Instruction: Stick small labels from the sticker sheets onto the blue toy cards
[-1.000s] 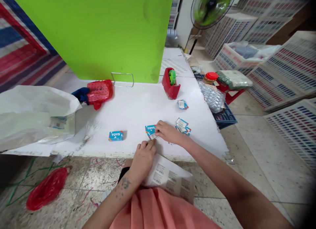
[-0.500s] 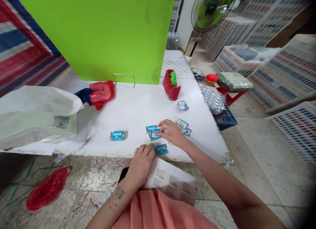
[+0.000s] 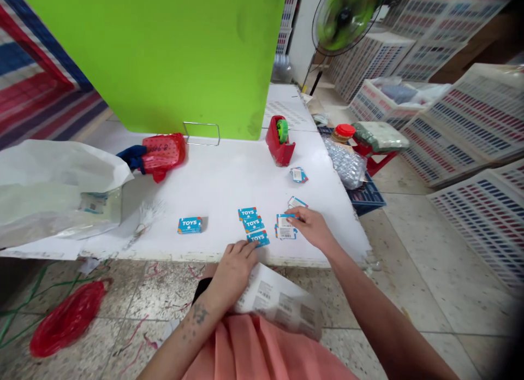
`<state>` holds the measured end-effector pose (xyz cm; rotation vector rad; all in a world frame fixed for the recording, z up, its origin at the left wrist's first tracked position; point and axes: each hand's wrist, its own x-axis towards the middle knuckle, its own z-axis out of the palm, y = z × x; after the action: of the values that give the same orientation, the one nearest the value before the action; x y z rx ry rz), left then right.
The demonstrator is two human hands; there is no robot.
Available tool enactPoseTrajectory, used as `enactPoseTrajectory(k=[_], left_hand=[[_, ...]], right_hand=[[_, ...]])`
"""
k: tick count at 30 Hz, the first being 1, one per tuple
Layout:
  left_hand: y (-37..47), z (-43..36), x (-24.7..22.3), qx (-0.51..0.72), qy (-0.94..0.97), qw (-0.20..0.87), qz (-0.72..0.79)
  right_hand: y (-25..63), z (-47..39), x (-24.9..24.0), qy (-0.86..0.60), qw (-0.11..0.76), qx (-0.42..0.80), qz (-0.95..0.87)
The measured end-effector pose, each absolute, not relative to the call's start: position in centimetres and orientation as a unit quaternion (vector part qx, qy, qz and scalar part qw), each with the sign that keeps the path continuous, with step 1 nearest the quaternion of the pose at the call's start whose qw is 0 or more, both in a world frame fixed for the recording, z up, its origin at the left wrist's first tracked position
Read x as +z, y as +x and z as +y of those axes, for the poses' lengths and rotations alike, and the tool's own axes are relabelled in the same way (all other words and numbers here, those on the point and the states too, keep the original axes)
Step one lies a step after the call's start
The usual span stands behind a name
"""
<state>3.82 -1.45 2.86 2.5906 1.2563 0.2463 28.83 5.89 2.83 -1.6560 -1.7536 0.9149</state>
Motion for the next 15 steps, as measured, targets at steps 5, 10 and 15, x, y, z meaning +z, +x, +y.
enactPoseTrajectory(k=[5, 10, 15], left_hand=[[3.3, -0.7, 2.9, 0.093, 0.887, 0.124, 0.435], [3.4, -1.3, 4.6, 0.113, 0.829, 0.193, 0.513], [2.7, -1.6, 5.5, 0.219, 0.694, 0.400, 0.557]], right_hand=[[29.6, 4.4, 1.5, -0.625, 0.283, 0.168, -0.708], [27.6, 2.4, 3.9, -0.578, 0.300, 0.145, -0.745], [24.0, 0.2, 6.0, -0.463, 0.176, 0.317, -0.809]])
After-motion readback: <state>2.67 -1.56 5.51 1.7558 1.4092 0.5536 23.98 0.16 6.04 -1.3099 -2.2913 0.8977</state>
